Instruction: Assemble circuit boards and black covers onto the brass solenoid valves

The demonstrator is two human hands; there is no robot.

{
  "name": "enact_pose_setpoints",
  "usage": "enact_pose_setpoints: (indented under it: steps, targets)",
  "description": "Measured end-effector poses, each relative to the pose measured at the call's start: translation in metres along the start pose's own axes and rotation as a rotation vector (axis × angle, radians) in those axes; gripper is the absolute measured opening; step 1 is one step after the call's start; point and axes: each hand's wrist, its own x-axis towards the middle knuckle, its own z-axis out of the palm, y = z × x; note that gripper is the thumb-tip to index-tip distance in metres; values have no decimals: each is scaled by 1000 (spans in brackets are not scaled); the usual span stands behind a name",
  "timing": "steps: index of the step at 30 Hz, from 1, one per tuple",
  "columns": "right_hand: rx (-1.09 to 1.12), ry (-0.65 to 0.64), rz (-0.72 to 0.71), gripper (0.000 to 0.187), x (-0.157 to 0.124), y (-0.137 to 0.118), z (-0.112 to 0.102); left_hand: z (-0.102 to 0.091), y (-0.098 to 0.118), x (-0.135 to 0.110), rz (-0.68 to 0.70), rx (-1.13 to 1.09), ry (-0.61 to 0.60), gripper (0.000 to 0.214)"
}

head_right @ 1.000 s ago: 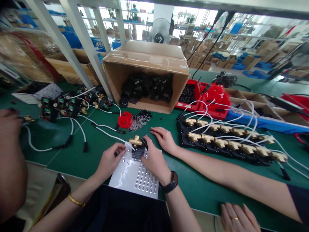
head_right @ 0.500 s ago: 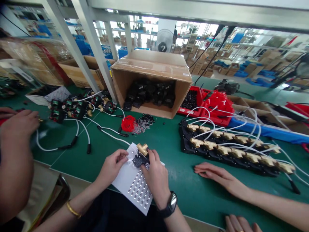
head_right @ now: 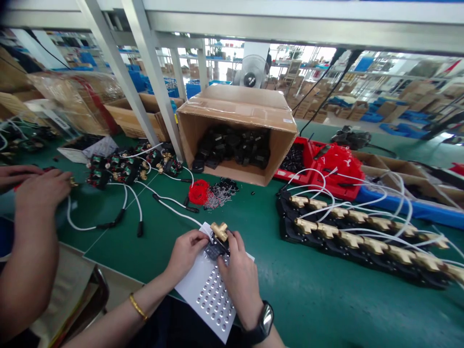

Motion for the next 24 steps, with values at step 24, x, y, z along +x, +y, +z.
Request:
enact_pose_setpoints:
  steps: [24]
  targets:
    - [23,-105,110,68,-1,-10,-6,9,-35,-6,570,419,262,23]
